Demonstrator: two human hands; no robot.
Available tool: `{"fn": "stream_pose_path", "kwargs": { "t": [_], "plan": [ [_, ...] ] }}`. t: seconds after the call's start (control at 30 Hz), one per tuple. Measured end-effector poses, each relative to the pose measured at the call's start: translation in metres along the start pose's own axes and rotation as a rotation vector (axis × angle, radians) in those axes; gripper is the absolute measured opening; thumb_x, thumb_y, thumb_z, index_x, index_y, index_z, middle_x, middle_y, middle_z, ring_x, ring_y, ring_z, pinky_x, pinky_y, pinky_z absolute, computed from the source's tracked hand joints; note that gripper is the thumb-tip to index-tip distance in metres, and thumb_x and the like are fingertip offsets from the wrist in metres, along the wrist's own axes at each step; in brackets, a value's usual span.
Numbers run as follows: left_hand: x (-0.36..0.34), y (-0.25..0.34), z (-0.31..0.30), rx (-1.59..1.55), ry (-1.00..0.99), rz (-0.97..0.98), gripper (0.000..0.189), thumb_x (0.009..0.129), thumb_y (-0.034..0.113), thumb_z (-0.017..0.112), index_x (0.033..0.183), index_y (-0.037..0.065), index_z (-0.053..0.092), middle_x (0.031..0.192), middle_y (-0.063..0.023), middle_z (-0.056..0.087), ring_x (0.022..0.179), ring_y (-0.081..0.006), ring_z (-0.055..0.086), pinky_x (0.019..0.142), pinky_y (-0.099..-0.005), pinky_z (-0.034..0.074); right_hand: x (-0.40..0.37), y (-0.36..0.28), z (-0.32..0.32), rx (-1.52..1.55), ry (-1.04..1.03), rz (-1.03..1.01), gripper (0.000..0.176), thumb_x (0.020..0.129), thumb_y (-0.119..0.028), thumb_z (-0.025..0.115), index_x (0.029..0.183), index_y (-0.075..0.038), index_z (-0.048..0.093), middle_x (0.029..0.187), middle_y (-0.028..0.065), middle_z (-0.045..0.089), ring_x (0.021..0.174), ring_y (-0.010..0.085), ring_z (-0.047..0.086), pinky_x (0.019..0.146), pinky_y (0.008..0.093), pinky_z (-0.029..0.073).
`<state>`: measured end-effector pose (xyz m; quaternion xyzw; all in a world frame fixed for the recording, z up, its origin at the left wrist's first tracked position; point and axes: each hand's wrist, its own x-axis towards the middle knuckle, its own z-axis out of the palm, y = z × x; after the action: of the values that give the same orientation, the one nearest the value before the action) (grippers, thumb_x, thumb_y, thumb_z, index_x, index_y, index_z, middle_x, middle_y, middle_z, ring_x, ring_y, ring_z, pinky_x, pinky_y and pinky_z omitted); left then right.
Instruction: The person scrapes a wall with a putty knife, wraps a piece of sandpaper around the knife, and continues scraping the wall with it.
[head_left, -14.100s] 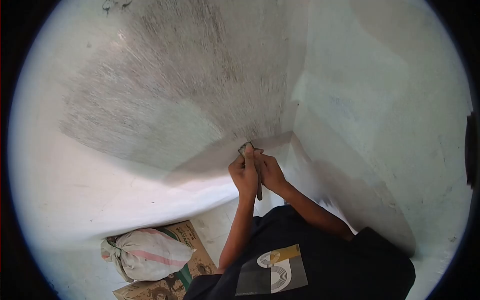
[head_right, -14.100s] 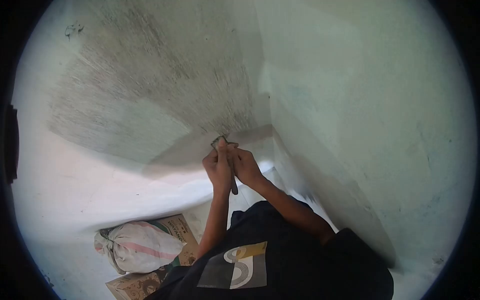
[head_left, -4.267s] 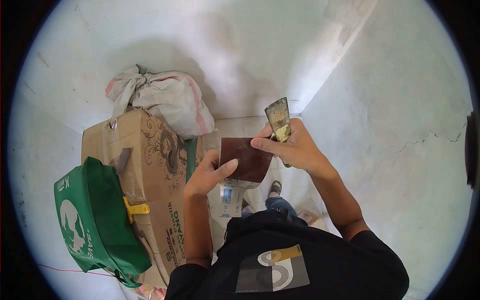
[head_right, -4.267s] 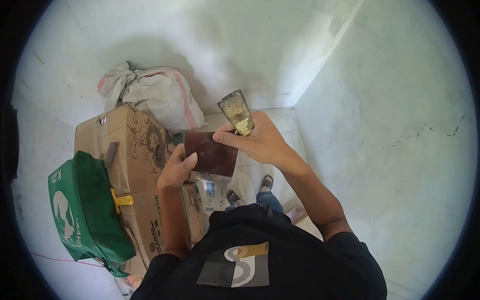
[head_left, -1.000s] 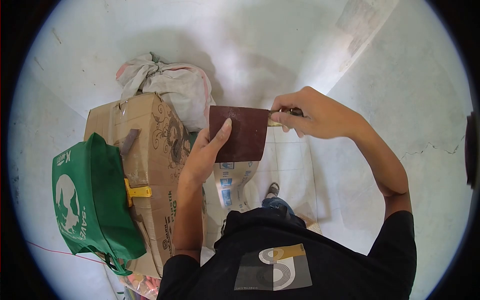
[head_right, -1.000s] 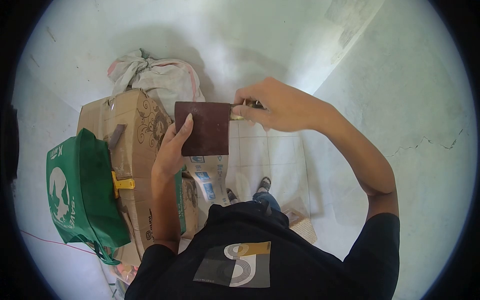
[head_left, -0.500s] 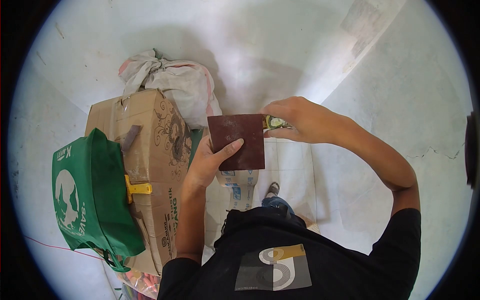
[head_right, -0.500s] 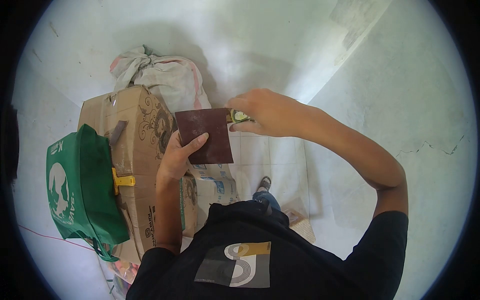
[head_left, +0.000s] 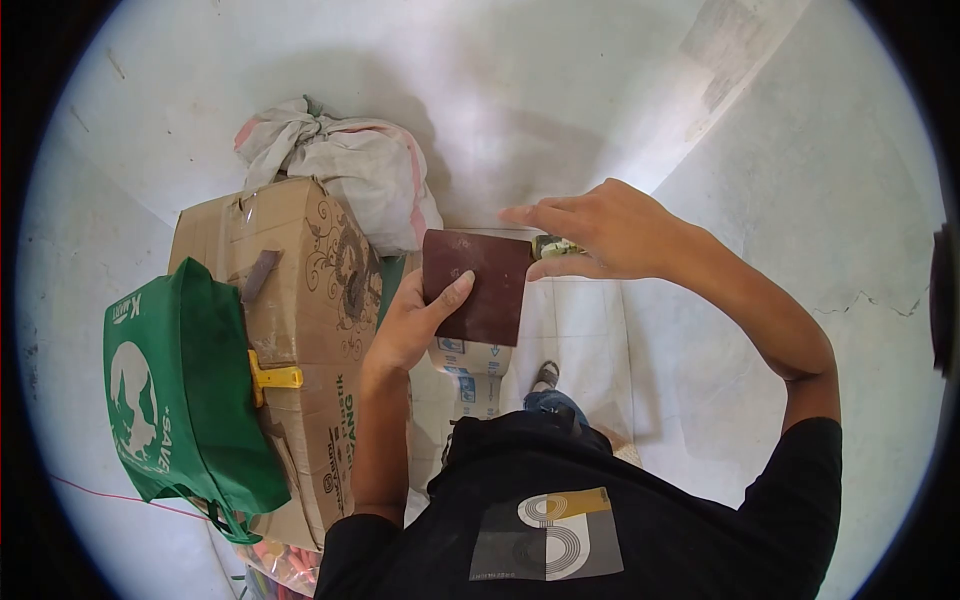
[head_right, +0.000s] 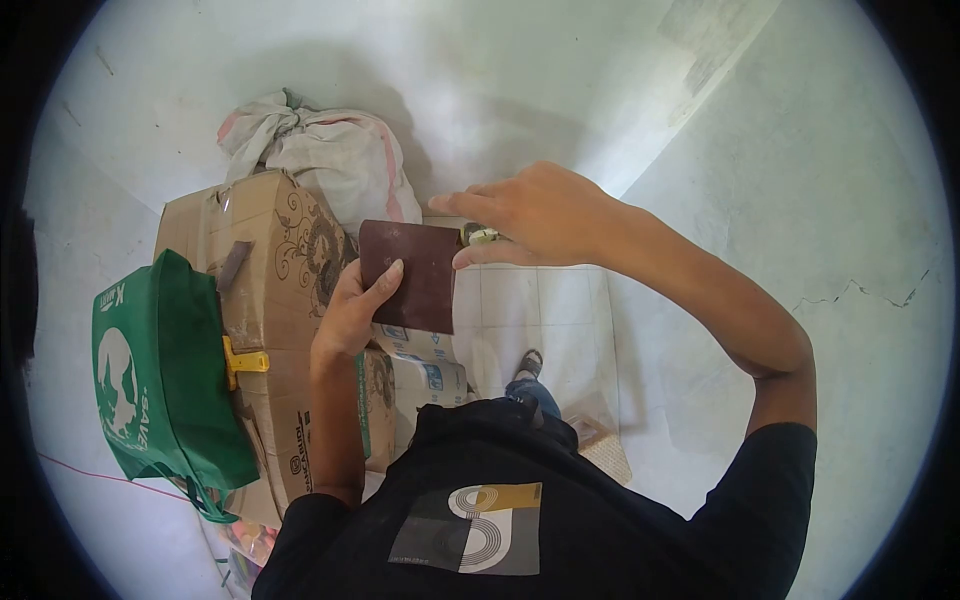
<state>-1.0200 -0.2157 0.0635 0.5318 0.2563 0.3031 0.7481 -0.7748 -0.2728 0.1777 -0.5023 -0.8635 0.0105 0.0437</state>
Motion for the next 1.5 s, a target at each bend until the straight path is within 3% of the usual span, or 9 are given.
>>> {"fn": "stream_pose_path", "kwargs": {
  "t": [0.3, 0.57, 0.8, 1.13, 1.2, 1.27, 1.33, 1.4, 1.5],
  "plan": [
    [-0.008, -0.010, -0.004, 0.014, -0.005, 0.021, 0.039, 0.093, 0.027, 0.067, 0.117, -0.002, 0.058, 0.103, -0.0067, 0.066, 0.094, -0.0114, 0.061, 0.085, -0.0276, 0.048, -0.003, -0.005, 0.003, -0.067, -0.124, 0.004, 0.056, 0.081, -0.058, 0.064, 0.107, -0.009, 0.067, 0.082, 0.0049, 0.066, 0.069, 0.0235, 0.066, 0.054, 0.0344, 0.049],
    [-0.011, -0.003, 0.003, 0.078, -0.157, 0.116, 0.049, 0.072, 0.010, 0.086, 0.113, -0.001, 0.062, 0.101, -0.0068, 0.070, 0.090, -0.0108, 0.064, 0.081, -0.0287, 0.051, -0.006, -0.008, 0.008, -0.095, -0.139, 0.008, 0.057, 0.079, -0.061, 0.063, 0.091, -0.005, 0.059, 0.077, 0.0066, 0.061, 0.063, 0.0266, 0.063, 0.053, 0.0352, 0.048],
    [-0.012, -0.001, 0.008, 0.086, -0.076, 0.045, 0.038, 0.076, 0.006, 0.081, 0.110, -0.001, 0.063, 0.100, -0.0083, 0.070, 0.089, -0.0118, 0.065, 0.080, -0.0293, 0.052, -0.012, -0.001, 0.020, -0.241, 0.129, -0.126, 0.055, 0.081, -0.061, 0.060, 0.082, -0.006, 0.059, 0.068, 0.0050, 0.058, 0.059, 0.0216, 0.062, 0.048, 0.0317, 0.047],
    [0.002, -0.020, 0.040, -0.004, -0.033, 0.001, 0.043, 0.079, 0.008, 0.079, 0.116, -0.001, 0.060, 0.105, -0.0076, 0.067, 0.090, -0.0141, 0.064, 0.083, -0.0300, 0.052, -0.027, 0.050, 0.045, -0.407, 0.095, -0.156, 0.057, 0.076, -0.065, 0.064, 0.073, -0.009, 0.052, 0.059, 0.0036, 0.046, 0.053, 0.0189, 0.056, 0.046, 0.0315, 0.043],
    [-0.001, -0.024, 0.031, -0.006, -0.016, 0.025, 0.043, 0.079, 0.008, 0.079, 0.116, -0.002, 0.059, 0.106, -0.0079, 0.067, 0.091, -0.0147, 0.064, 0.084, -0.0303, 0.052, -0.031, 0.065, 0.047, -0.342, 0.038, -0.132, 0.054, 0.081, -0.061, 0.063, 0.077, -0.007, 0.057, 0.063, 0.0072, 0.055, 0.057, 0.0234, 0.060, 0.049, 0.0357, 0.046],
    [-0.011, -0.026, -0.005, 0.045, -0.062, -0.150, 0.045, 0.078, 0.006, 0.079, 0.118, -0.002, 0.059, 0.108, -0.0094, 0.067, 0.094, -0.0161, 0.064, 0.087, -0.0308, 0.051, -0.063, 0.164, 0.070, -0.376, -0.030, 0.347, 0.051, 0.086, -0.055, 0.062, 0.086, -0.005, 0.063, 0.072, 0.0133, 0.064, 0.064, 0.0295, 0.064, 0.056, 0.0407, 0.049],
    [-0.038, -0.041, -0.010, 0.009, -0.169, -0.127, 0.045, 0.077, 0.004, 0.079, 0.117, -0.003, 0.059, 0.110, -0.0109, 0.067, 0.096, -0.0169, 0.065, 0.089, -0.0317, 0.051, -0.105, 0.170, 0.039, -0.386, -0.043, 0.505, 0.050, 0.086, -0.054, 0.063, 0.089, -0.005, 0.063, 0.074, 0.0143, 0.065, 0.066, 0.0306, 0.064, 0.059, 0.0411, 0.050],
    [-0.038, -0.053, 0.001, -0.046, -0.057, -0.188, 0.043, 0.077, 0.003, 0.079, 0.115, -0.003, 0.060, 0.111, -0.0115, 0.068, 0.097, -0.0168, 0.064, 0.090, -0.0327, 0.050, -0.099, 0.177, -0.002, -0.444, -0.056, 0.744, 0.048, 0.087, -0.052, 0.063, 0.095, -0.004, 0.065, 0.077, 0.0161, 0.068, 0.070, 0.0327, 0.065, 0.065, 0.0419, 0.051],
    [-0.024, -0.041, 0.004, -0.065, -0.063, -0.106, 0.042, 0.077, 0.001, 0.078, 0.115, -0.003, 0.061, 0.108, -0.0094, 0.068, 0.098, -0.0155, 0.063, 0.089, -0.0312, 0.050, -0.086, 0.102, 0.029, -0.173, -0.009, 0.415, 0.047, 0.083, -0.051, 0.069, 0.087, -0.005, 0.062, 0.076, 0.0143, 0.065, 0.066, 0.0328, 0.063, 0.059, 0.0412, 0.048]
  ]
}}
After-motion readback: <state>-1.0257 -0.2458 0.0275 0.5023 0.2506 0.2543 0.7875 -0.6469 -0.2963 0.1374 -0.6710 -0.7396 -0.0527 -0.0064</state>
